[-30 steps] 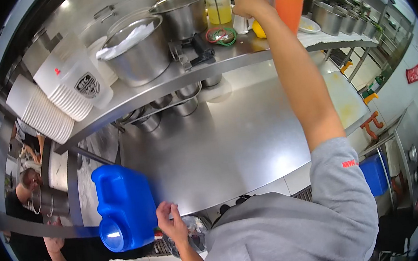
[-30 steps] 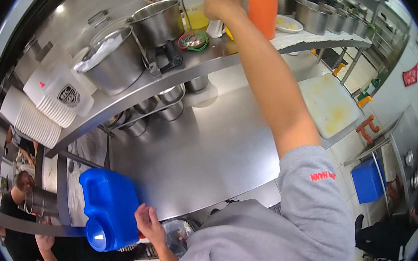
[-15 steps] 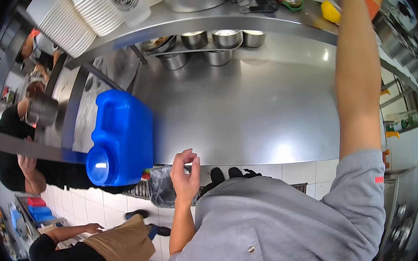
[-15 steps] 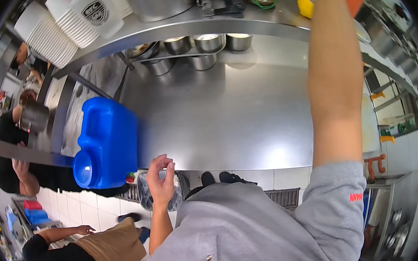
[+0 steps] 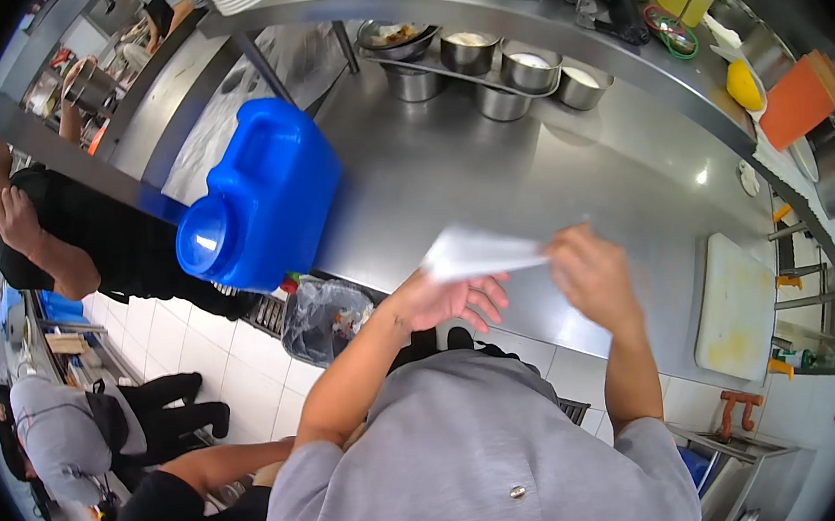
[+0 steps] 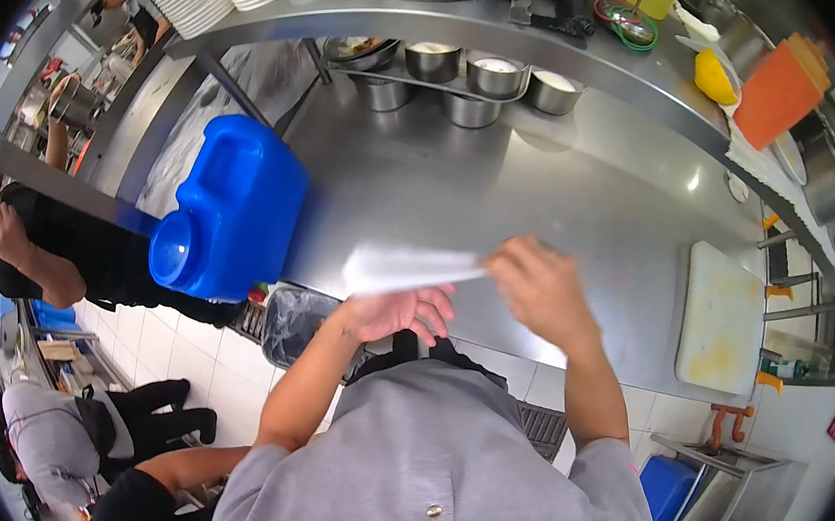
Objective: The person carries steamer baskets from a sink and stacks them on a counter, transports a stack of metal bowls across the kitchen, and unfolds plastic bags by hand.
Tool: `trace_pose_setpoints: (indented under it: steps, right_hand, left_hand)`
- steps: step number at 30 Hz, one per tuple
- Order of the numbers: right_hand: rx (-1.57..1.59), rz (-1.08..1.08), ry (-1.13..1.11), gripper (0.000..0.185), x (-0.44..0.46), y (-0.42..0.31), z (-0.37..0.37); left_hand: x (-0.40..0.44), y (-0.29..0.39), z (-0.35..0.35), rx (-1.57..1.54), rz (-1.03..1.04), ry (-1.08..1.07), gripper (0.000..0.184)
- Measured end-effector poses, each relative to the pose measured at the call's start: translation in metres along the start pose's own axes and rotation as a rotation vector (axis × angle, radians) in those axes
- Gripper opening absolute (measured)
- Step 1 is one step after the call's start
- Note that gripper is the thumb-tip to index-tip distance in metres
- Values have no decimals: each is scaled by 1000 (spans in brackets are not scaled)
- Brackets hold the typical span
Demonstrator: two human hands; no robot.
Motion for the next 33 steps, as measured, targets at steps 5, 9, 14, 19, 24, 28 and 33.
trace_pose_setpoints:
  steps: [5, 9, 14, 19, 24, 28, 33]
  right_hand:
    - [-126, -153, 43, 23, -39, -3, 59]
    - [6, 268, 7, 29, -55, 16, 71]
    - [598, 712, 3, 21, -67, 2, 105]
    - [735, 911, -40, 25, -70, -8, 124]
    - [1038, 1032, -221, 16, -78, -15, 141]
    - [1486, 1073, -245, 9, -79, -35, 153]
    - [1465, 1004, -130, 10, -77, -65, 151]
  left_hand:
    - [29, -33, -9, 95, -36, 130, 33]
    - [33, -45, -10, 187, 110, 530, 29]
    - [26, -54, -7, 620, 374, 699, 37]
    - [19, -74, -17, 572, 476, 735, 30]
    - [4, -91, -18, 587, 519, 757, 27]
    - [-16, -95, -20, 430, 578, 727, 28]
    - [-61, -93, -25, 20, 584, 726, 21]
Point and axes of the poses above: each hand's wrist, its own x-axis towards the middle knuckle, its own z-axis out of the palm, y = z × x, the point moved 4 cm from there along x, towards the middle knuckle, and after that the axes turned 10 degrees about -x, right-handed, at the moved point
